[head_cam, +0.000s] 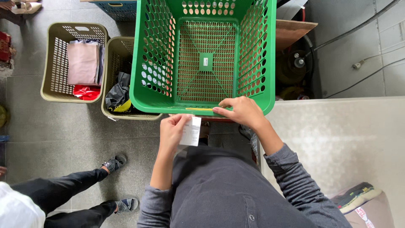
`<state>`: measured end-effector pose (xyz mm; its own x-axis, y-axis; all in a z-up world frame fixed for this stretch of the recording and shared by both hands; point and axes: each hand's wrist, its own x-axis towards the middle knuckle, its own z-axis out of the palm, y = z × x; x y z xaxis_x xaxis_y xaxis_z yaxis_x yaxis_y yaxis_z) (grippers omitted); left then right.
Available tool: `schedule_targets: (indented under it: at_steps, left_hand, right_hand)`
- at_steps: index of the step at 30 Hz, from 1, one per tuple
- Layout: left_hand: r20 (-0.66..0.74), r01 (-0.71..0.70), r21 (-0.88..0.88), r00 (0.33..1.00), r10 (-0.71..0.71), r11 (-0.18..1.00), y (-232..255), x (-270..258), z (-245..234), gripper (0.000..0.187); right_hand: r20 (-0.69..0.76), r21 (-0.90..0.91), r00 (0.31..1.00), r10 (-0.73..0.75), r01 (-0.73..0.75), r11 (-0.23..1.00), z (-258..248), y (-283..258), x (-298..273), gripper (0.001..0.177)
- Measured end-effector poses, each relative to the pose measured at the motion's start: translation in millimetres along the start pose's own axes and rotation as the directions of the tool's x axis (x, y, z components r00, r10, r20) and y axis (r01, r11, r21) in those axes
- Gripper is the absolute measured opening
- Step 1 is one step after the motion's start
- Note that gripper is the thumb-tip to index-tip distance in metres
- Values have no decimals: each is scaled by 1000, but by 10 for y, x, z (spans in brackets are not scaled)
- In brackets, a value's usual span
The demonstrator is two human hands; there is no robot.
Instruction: The person places folded clothes into a clear plastic bag, seals the bag with tape, and then puts the package into a black plastic bag before placing it into a basket.
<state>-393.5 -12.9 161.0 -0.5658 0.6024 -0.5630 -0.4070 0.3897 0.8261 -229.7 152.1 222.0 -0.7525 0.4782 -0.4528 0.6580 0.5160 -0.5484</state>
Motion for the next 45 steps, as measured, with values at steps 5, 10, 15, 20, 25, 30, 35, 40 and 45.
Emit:
schedule_targets:
  at_steps: [5,10,15,20,25,30,35,40,45]
  left_hand:
    - [2,-69,112,998,69,991,294,-49,99,12]
    - [86,-197,320,980,179,927,395,80,184,11]
    - [111,-370,231,929,354,900,612,13,326,16]
    - [122,-585,26,807,578,811,1049,-253,729,16]
    - [356,-576,-77,747,562,814,956,-415,1068,16]
    - [525,-556,-95,677,516,826,795,-639,1349,16]
    - [664,-550,-101,583,468,829,634,-998,1650,16]
    - [620,-897,-303,71,781,322,330,-1336,1952,16]
    - [491,-839,-543,-343,801,-27,172,-1587,2261,34]
  right_hand:
    - [17,-7,1000,19,-19,1000,-45,-58,-25,50]
    - [-32,-2,999,-41,41,999,7,12,1,50]
    - [-654,-156,642,-400,403,902,336,245,93,35]
    - [-912,-66,293,-288,588,806,467,215,-111,15]
    - [-675,711,736,50,631,311,676,-102,-635,52]
    - [-687,723,612,391,630,285,752,-169,-1163,20]
    - [-678,702,438,590,625,343,862,-126,-1751,14]
    - [-659,678,260,705,612,407,1053,-168,-2380,16]
    - [-663,647,135,736,598,473,1410,-118,-2891,17]
